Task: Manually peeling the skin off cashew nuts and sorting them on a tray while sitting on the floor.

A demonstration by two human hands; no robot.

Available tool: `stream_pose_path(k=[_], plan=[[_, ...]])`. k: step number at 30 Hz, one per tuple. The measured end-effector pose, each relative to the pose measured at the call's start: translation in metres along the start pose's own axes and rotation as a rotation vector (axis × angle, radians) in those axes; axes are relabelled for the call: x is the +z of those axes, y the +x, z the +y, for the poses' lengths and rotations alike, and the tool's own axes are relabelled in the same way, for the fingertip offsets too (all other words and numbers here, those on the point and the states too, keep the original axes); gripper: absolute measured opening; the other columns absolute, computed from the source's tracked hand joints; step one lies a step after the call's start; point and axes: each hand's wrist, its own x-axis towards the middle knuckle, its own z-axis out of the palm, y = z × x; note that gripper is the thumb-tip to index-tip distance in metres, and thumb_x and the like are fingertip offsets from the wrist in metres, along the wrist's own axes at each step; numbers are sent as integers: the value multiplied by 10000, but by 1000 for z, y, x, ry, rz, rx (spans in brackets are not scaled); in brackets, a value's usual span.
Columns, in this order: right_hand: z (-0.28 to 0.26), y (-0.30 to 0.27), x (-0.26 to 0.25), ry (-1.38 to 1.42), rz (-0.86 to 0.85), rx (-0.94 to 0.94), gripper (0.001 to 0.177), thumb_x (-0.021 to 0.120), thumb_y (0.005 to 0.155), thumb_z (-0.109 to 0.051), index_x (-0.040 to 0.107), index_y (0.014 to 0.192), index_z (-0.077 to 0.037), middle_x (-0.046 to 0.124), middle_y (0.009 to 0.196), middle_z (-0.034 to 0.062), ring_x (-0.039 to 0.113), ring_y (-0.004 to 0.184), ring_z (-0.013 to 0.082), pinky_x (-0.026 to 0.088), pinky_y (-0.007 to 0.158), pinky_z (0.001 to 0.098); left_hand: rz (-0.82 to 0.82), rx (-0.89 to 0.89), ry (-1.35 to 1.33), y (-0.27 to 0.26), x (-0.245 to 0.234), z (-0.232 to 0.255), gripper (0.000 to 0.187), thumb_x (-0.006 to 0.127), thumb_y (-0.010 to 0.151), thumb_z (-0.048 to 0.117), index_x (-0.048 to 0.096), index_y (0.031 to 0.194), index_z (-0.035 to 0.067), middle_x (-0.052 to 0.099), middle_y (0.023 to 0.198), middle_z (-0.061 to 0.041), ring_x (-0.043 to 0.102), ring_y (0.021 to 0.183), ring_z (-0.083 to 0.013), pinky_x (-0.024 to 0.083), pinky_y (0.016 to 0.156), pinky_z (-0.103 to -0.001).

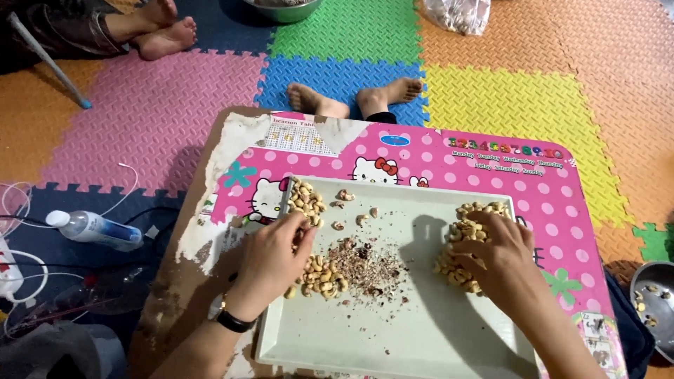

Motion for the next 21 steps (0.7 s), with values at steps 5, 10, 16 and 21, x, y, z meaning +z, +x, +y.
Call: stream_pose_path(k=[5,10,16,21], plan=[[-22,53,-23,24,-126,-145,235,740,822,-329,837,999,-208,655,1339,49,600,1194,268,492,1018,452,103,80,129,9,0,-21,194,671,934,113,680,1122,66,711,762,-32,499,410,-90,348,333,-214],[-82,149,-3,251,-251,-540,128,676,926,-184,774,986,-127,761,1090,61,704,969,215,595,956,308,230,86,165,11,-16,-17,248,663,940,120,666,1172,32,783,931,-86,575,433,-134,401,340,-243],[-122,184,54,488,-260,-850,137,738,751,29,714,864,-45,734,828,66,684,692,196,603,688,317,301,142,108,11,-18,-19,289,640,969,116,600,1235,8,732,822,-54,477,407,-85,332,323,-195],[-138,169,65,386,-275,-624,81,741,850,-85,756,927,-64,757,833,45,697,633,168,602,598,300,318,83,-28,5,-8,-19,234,652,945,98,634,1176,69,734,821,-12,451,421,-64,342,336,-195]])
